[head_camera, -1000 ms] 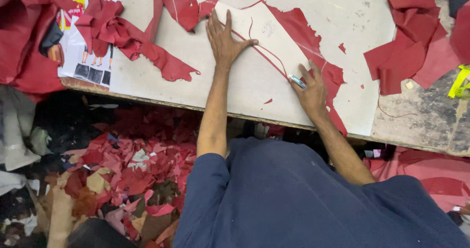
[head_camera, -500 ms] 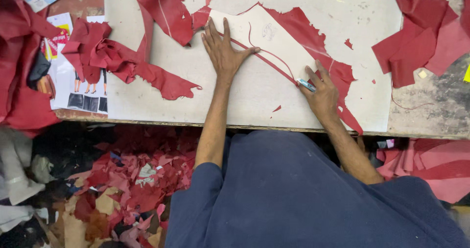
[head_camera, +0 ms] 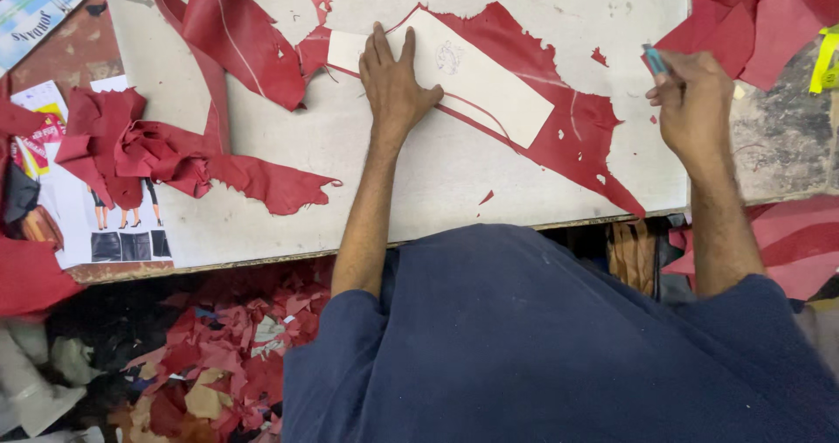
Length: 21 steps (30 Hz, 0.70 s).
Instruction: The person cuts red fabric pieces on a table using a rotary cutter, following white chalk lines. They repeatedly position, cut, and remove fabric pieces, accumulating cut pieces and scraps on the table.
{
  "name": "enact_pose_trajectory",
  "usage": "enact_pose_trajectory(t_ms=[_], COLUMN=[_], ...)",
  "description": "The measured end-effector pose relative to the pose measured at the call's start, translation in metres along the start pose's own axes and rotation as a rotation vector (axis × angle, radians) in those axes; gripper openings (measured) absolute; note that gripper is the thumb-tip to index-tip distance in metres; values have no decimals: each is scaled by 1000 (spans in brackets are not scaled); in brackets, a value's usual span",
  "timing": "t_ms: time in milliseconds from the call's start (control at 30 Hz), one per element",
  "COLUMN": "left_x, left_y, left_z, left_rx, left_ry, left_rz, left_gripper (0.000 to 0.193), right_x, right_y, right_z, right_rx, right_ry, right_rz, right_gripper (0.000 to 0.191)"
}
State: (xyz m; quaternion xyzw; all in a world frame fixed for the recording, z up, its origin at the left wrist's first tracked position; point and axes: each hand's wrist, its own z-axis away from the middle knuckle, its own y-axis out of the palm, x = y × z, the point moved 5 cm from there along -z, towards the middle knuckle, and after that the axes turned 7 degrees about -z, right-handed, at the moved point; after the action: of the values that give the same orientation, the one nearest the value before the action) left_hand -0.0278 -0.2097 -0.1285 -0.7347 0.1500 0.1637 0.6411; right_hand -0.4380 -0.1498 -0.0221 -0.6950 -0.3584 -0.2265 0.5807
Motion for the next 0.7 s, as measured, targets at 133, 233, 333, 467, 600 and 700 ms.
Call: enact_pose_trajectory(t_ms=[133,233,333,467,600,700], left_x=[-22,-36,-42,-39,-36,-36], left_y=[-4,-4,-6,-1,5,8], left_z=[0,3,3,1,-1,-3], left_rx=[-28,-5,-61,-67,-63,-30], left_ry=[-35,-98,-83,-83,-83,-101], left_rz=[-8,-36,-50,-76,-68,-57], left_gripper=[120,131,140,139,137,139], right_x=[26,50,80,98,95,91], right_y=[36,81,140,207,240,250], right_z=[-30,-66,-98,-134,-157,-164], right_rx=[158,254,299,285,285,309], right_ry=[-162,-269,-481,-607,-644,-654], right_rz=[276,295,325,261,243,298], right_gripper=[23,25,25,25,27,26])
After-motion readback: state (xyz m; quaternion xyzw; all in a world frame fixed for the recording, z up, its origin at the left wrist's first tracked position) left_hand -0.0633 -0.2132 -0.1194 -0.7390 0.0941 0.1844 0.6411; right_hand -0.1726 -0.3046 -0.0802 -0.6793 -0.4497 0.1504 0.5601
